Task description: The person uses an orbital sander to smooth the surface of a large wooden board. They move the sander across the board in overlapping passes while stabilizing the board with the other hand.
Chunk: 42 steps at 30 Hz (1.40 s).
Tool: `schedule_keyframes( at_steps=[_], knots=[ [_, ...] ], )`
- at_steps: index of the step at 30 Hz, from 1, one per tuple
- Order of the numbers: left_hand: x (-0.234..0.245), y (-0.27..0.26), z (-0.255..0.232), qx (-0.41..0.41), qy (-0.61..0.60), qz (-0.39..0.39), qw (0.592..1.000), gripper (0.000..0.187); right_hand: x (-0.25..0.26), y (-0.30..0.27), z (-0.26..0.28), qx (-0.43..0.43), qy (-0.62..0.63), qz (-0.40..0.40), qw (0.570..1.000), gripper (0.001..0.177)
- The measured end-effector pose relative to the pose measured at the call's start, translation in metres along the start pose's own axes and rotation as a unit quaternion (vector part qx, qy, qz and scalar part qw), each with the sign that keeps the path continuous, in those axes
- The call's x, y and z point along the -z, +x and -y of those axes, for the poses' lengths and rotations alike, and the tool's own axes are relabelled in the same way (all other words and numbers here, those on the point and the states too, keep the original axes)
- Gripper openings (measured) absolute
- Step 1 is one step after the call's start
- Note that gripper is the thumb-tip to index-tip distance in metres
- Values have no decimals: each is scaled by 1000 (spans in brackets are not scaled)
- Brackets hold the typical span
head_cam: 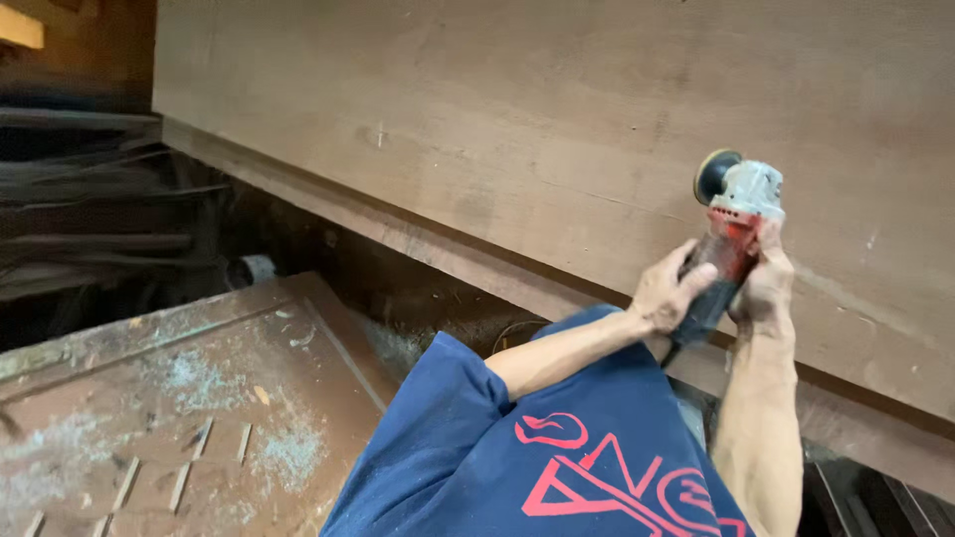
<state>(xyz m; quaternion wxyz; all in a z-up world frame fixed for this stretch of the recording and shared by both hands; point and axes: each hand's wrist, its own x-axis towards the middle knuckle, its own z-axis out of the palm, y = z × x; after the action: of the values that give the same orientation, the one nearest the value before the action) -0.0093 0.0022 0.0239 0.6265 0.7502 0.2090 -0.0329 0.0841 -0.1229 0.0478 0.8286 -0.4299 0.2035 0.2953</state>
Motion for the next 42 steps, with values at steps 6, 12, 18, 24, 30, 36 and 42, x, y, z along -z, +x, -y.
schedule_keyframes(
  at_steps=[6,12,18,24,30,36,42],
  knots=[
    [37,12,-41,72,14,43,996,113,-32,13,-14,75,0,10,997,44],
    [59,36,-44,135,24,103,985,87,-61,15,-12,100,-152,-90,979,43],
    [67,80,9,158,-297,246,909,62,-70,26,-3,9,-86,-15,996,39],
    [84,132,56,259,-275,282,882,62,-99,77,-5,22,-238,-25,971,50],
    [103,165,64,97,20,55,994,56,-152,161,7,77,-635,-268,720,96],
    [84,210,63,-38,-72,-64,995,56,-189,228,-7,116,-692,-225,676,89],
    [89,242,41,-139,9,-136,981,78,-172,277,-5,129,-632,-96,758,74]
  ],
)
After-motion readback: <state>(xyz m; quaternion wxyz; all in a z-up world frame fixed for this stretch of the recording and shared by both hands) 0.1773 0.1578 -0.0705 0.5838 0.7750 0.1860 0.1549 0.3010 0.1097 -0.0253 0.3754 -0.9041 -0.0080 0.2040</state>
